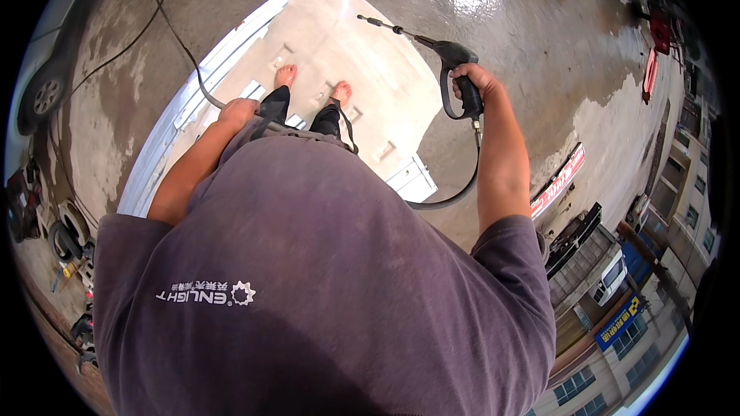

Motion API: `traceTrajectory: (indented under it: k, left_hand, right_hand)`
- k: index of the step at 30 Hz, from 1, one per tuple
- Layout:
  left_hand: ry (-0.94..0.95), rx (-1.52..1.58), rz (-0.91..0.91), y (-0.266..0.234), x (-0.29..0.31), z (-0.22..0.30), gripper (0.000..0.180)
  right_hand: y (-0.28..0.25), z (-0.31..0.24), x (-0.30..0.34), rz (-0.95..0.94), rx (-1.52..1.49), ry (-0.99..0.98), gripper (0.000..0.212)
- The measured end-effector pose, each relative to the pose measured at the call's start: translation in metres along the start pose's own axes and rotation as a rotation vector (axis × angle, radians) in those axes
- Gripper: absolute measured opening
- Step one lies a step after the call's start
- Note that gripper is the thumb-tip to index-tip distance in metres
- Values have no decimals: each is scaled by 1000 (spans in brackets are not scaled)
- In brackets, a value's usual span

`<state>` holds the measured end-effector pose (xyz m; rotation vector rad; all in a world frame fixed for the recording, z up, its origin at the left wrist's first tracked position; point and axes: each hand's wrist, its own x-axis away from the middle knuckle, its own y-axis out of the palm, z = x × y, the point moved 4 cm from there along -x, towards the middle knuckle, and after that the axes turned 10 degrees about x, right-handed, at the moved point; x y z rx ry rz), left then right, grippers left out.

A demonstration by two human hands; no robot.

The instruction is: The person uses a high-pressure water spray gun to clean a large, light-colored metal car panel lying on the ground. They systematically move the spray nozzle across the surface to remove dirt and debris.

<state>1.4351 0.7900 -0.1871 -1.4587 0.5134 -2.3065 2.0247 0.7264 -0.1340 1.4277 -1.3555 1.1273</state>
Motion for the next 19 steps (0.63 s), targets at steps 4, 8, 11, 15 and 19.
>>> traceTrajectory:
  k: [4, 8, 11, 15, 19]
  left_hand:
    - [19, -26, -11, 3, -1, 6, 23]
    - [11, -51, -36, -3, 7, 17, 23]
    - [-12, -43, -44, 2, 9, 5, 22]
    - [1, -21, -11, 2, 13, -1, 22]
    - [-9, -13, -22, -1, 15, -5, 24]
  right_hand:
    - [-12, 51, -1, 86, 44, 165, 16]
    - [-18, 82, 7, 225, 74, 296, 17]
    - [-14, 75, 10, 240, 67, 302, 15]
    - [-6, 51, 4, 124, 28, 221, 14]
    - [7, 12, -7, 13, -4, 9, 15]
